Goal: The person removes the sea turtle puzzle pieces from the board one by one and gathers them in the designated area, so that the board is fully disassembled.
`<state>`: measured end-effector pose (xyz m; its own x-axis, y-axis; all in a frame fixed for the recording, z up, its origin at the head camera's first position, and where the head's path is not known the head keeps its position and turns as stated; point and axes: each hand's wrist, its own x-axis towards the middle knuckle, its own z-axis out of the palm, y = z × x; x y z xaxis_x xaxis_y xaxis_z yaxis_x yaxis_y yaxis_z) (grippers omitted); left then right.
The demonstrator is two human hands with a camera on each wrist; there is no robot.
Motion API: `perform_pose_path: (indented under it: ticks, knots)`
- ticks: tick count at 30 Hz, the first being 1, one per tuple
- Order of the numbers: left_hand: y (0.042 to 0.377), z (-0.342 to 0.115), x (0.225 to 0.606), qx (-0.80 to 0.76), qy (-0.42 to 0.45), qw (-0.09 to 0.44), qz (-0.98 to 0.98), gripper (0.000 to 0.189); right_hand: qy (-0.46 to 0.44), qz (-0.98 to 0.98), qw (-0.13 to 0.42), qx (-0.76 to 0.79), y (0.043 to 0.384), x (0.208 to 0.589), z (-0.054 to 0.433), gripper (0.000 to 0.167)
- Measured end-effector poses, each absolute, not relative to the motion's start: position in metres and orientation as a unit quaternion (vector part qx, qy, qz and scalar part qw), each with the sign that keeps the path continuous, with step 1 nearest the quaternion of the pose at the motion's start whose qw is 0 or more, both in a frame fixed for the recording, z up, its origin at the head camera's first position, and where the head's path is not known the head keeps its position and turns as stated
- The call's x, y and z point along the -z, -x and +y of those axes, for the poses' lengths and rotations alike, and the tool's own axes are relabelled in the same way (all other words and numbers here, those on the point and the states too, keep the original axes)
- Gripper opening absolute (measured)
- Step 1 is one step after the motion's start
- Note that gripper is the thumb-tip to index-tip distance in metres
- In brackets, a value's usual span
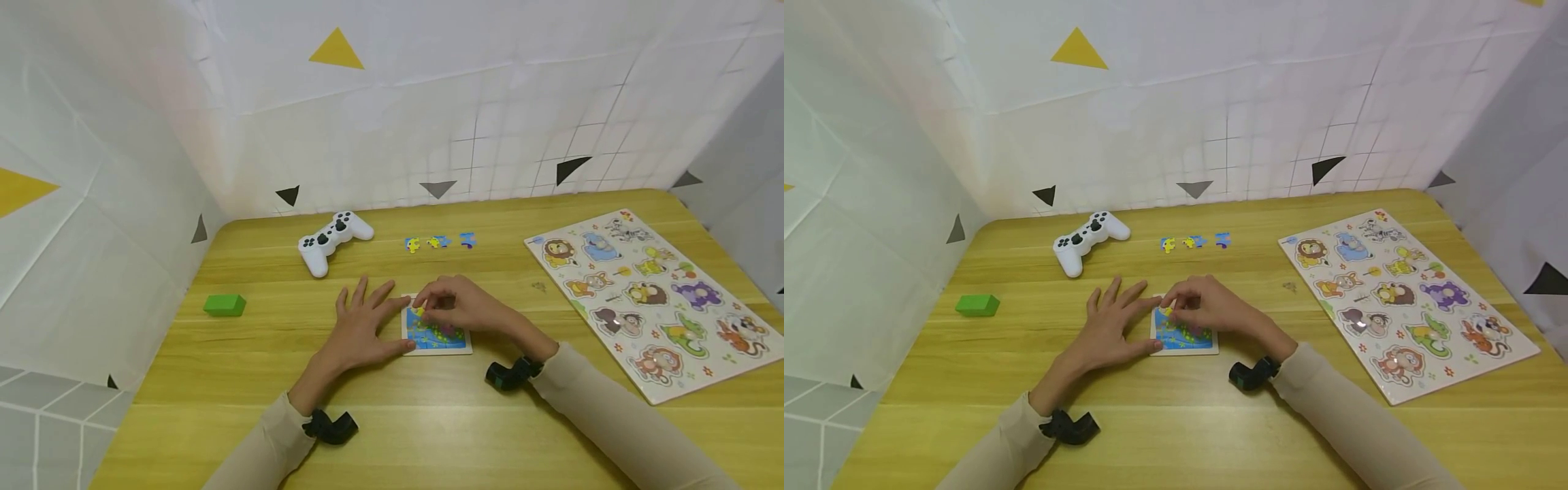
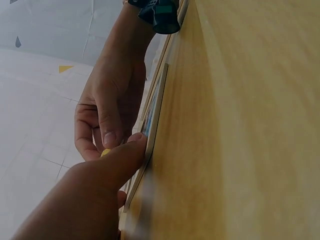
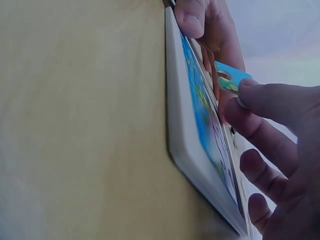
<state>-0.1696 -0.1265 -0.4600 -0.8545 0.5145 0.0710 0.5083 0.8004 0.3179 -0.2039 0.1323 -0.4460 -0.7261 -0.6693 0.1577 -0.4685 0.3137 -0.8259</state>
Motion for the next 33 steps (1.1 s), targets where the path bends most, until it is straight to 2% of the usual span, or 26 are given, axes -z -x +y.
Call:
perform_pose_path:
  ticks: [23,33]
  knots:
    - [0.169,-0.126,0.460,-0.163,-0.262,0.015,0.951,0.078,0.258,0.846,0.058,0.463,0.228,0.443,0.144,0.018]
    - [0.168,-0.127,0.460,-0.172,-0.264,0.017,0.949,0.077,0.283,0.863,0.055,0.416,0.260,0.442,0.133,0.017]
